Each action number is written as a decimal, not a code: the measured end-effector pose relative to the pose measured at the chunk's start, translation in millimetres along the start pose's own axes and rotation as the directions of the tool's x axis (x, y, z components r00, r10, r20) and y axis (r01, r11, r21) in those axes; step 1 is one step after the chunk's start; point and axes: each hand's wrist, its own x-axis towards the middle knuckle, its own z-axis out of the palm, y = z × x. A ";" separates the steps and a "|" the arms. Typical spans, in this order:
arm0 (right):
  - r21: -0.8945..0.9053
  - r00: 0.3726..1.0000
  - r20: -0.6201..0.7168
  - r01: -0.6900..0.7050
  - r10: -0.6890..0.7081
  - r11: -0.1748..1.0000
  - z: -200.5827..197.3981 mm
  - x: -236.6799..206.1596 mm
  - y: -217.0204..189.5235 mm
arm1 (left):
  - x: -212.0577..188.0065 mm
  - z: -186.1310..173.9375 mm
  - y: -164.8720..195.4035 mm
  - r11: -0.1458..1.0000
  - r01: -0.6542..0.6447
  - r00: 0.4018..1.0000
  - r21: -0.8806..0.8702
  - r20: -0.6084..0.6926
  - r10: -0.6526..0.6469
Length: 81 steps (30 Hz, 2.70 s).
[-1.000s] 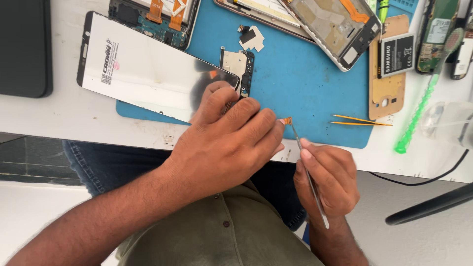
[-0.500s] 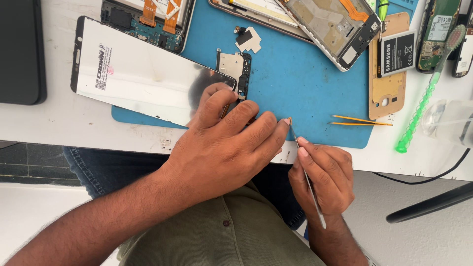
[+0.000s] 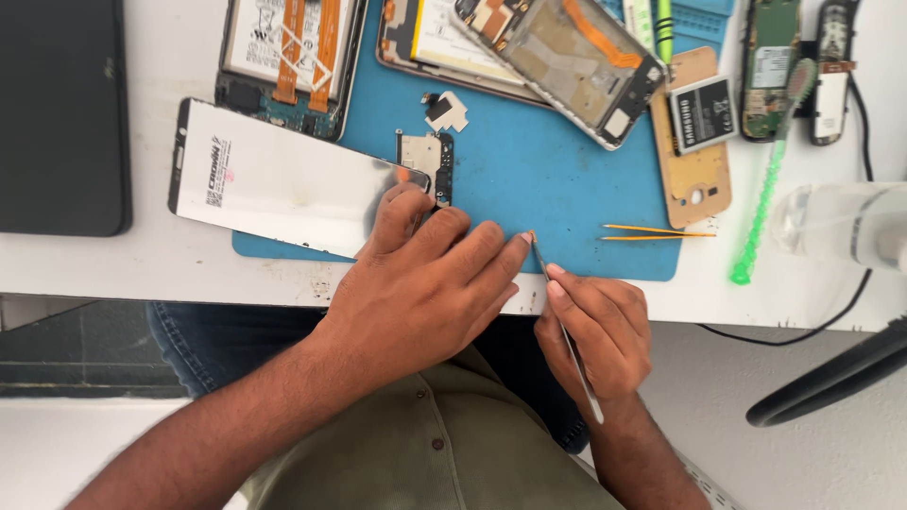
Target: The person cleans a flexible ribbon cable with a metal tool and a brush, then connects it to a smartphone display. They attach the display to the phone chassis, insert the battery, and align the back cover.
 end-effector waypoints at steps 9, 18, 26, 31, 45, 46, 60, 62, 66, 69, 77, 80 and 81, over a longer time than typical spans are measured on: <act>0.036 0.999 -0.032 0.015 -0.014 0.999 5.5 13.5 -2.6 | 3.5 1.3 -3.9 0.996 0.033 0.999 -0.086 0.024 -0.031; 0.073 1.000 -0.024 0.019 -0.017 0.997 6.9 7.7 1.4 | -0.6 2.5 -3.6 0.987 0.060 0.991 -0.148 0.127 -0.041; 0.140 1.000 0.018 -0.008 0.005 0.990 0.9 4.2 0.9 | -1.9 -1.3 -1.3 0.983 0.072 0.985 -0.168 0.166 -0.044; 0.149 0.999 0.036 -0.017 0.012 0.989 -0.3 4.6 0.2 | -1.0 -3.6 -1.7 0.982 0.080 0.981 -0.174 0.190 -0.046; 0.142 0.998 0.055 -0.023 0.015 0.990 -1.9 4.2 -2.1 | -4.0 -4.2 -1.8 0.977 0.090 0.978 -0.195 0.204 -0.050; 0.133 0.998 0.064 -0.028 0.019 0.991 -3.2 5.4 -3.5 | -4.1 -4.0 -1.0 0.976 0.093 0.978 -0.195 0.204 -0.052; 0.141 0.999 0.051 -0.026 0.019 0.990 1.0 7.7 -0.7 | -6.0 0.7 -2.2 0.982 0.087 0.981 -0.170 0.187 -0.055; 0.133 0.998 0.055 -0.032 0.025 0.991 3.6 5.2 -0.1 | -5.1 2.1 -2.6 0.979 0.088 0.980 -0.181 0.192 -0.053; 0.126 0.998 0.060 -0.031 0.024 0.992 4.0 2.4 0.5 | -5.4 1.9 -3.0 0.979 0.088 0.978 -0.182 0.203 -0.050; 0.109 0.998 0.053 -0.025 0.020 0.994 4.2 3.0 0.3 | -5.2 1.5 -2.8 0.985 0.077 0.982 -0.156 0.183 -0.048; 0.105 0.998 0.053 -0.029 0.024 0.994 4.1 5.2 -1.9 | -4.0 1.7 -3.2 0.981 0.093 0.978 -0.173 0.199 -0.058; 0.126 0.998 0.056 -0.049 0.042 0.991 3.2 5.7 -2.5 | -3.6 1.2 -3.0 0.980 0.096 0.977 -0.174 0.205 -0.059; 0.136 0.997 0.058 -0.056 0.048 0.989 3.3 5.9 -3.0 | -3.9 0.6 -3.1 0.981 0.096 0.977 -0.170 0.203 -0.060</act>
